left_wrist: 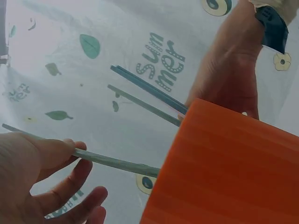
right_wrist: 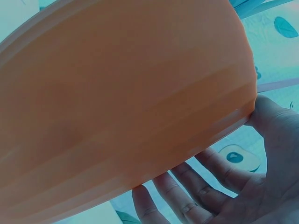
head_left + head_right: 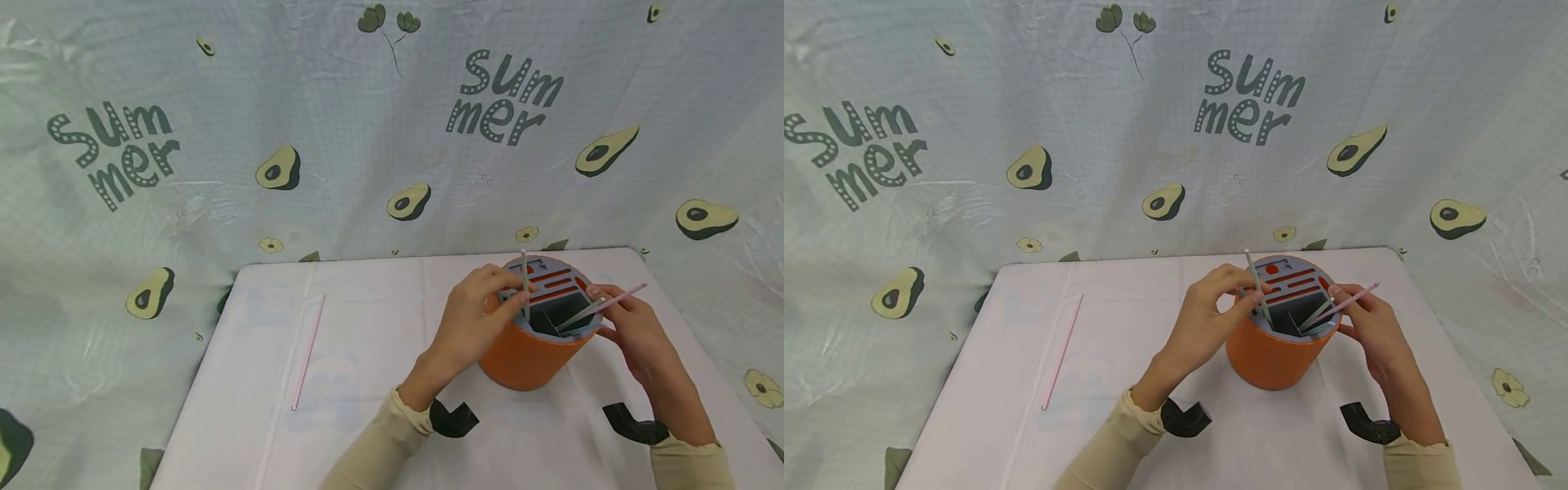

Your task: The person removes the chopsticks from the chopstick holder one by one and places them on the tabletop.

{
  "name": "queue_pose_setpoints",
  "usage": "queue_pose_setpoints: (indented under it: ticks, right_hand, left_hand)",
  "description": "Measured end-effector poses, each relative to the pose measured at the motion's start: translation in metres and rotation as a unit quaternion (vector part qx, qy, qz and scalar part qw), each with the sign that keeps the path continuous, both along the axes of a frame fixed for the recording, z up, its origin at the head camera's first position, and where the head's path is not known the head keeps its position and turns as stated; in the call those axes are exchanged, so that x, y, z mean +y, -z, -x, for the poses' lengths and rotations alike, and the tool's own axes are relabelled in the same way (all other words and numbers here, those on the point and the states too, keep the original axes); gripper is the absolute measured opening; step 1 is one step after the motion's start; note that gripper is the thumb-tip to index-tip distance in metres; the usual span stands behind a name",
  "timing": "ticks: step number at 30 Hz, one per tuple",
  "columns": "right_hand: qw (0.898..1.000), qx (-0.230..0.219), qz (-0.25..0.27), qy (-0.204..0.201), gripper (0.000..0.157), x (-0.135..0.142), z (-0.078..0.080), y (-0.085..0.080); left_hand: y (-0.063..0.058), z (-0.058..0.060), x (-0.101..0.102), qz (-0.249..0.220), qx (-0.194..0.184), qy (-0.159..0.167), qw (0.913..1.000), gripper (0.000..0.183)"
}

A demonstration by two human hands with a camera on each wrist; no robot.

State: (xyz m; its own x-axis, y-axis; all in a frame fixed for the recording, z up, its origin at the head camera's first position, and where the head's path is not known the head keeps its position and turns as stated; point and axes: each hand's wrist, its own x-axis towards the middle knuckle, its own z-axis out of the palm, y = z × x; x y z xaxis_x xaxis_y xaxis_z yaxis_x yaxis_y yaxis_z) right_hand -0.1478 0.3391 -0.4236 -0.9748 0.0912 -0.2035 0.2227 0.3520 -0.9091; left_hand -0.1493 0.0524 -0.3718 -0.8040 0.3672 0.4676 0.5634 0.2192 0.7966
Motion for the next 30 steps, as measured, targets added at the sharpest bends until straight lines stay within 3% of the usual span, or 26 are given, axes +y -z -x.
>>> queue_pose_setpoints:
  ticks: [4, 7, 11, 21, 30]
  right_hand:
    - [1.0, -0.001, 0.002, 0.001, 0.034, 0.0, 0.0, -0.001]
    - [1.0, 0.001, -0.001, 0.001, 0.036, 0.0, 0.0, -0.001]
    - [1.0, 0.001, 0.0, 0.001, 0.037, 0.001, 0.0, 0.0]
    - [1.0, -0.004, -0.001, 0.004, 0.039, 0.001, 0.001, 0.001]
    - [1.0, -0.003, 0.003, 0.006, 0.04, 0.001, 0.001, 0.003]
  left_hand:
    - [-0.004, -0.001, -0.002, -0.053, 0.023, 0.02, 0.9981, 0.016]
    - [-0.006, 0.0, -0.003, -0.08, 0.059, 0.017, 0.9949, 0.017]
    - [-0.008, 0.0, -0.004, -0.123, 0.077, 0.007, 0.9894, 0.017]
    - [-0.011, 0.0, -0.014, -0.266, 0.006, 0.016, 0.9638, 0.021]
    - [-0.014, 0.001, -0.029, -0.326, -0.013, -0.015, 0.9453, 0.024]
